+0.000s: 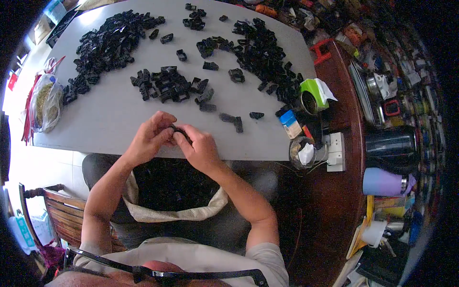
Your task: The person sorts small black plastic components by hand from a table into a white bag.
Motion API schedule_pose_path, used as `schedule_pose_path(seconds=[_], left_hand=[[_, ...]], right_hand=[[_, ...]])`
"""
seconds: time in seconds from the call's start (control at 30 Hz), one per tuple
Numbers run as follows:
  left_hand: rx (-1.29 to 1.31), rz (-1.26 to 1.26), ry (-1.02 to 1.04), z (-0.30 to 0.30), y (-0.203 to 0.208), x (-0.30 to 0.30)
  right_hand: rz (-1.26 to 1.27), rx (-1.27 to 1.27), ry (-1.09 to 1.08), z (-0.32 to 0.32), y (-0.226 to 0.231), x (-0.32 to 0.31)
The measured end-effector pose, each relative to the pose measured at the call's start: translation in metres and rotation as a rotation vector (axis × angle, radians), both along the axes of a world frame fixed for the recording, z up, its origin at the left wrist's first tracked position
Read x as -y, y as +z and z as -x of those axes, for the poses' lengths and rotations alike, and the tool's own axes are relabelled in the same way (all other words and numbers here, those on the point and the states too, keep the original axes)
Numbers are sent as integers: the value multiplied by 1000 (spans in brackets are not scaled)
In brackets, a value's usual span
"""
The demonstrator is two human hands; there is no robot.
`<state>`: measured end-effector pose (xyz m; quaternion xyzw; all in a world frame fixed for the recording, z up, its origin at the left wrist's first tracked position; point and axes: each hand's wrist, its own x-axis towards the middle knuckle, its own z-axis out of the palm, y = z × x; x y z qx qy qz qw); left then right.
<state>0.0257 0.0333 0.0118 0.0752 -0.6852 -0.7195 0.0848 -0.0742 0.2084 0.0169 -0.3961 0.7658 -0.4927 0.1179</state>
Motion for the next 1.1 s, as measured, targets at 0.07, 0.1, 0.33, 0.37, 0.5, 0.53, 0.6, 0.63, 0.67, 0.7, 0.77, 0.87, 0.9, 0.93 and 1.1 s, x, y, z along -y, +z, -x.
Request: schedule_pose_path(seconds=[0.07,0.1,0.33,0.37,0.5,0.53,0.6,0.63,0.67,0.7,0.77,0.87,0.9,0.93,1.1], left_hand=[[-18,35,-3,-3,5,-1],[-51,267,-10,-4,8,-1],[-134,1071,451,6,11,52],[-133,1075,451,9,12,61],[128,1318,455,13,4,83],[141,1322,431,14,3,84],[103,1305,445,13,2,83],[71,1287,462,11,2,82],[67,1288,460,9,2,82],[100,1207,433,8,1,81],[132,1126,408,4,3,76],[100,1087,324,0,5,65],[102,1062,270,-1,5,62],[102,1036,214,-1,4,59],[36,1014,144,-2,15,45]], right_hand=[[-32,78,59,3,-2,-3],[-33,117,66,4,-2,-5],[-430,75,472,21,33,-30],[-458,3,421,20,40,-29],[-59,-623,-163,36,2,-17],[-59,-624,-167,40,0,-13],[-97,-786,-285,47,-4,-8],[-97,-787,-290,49,-7,-8],[-135,-781,-254,51,-9,-9],[-173,-774,-218,52,-12,-10],[-159,-711,-214,50,-11,-13],[-175,-602,-196,43,-5,-16],[-202,-555,-184,41,-3,-16],[-204,-556,-184,42,-3,-17],[-180,-567,-135,43,1,-19]])
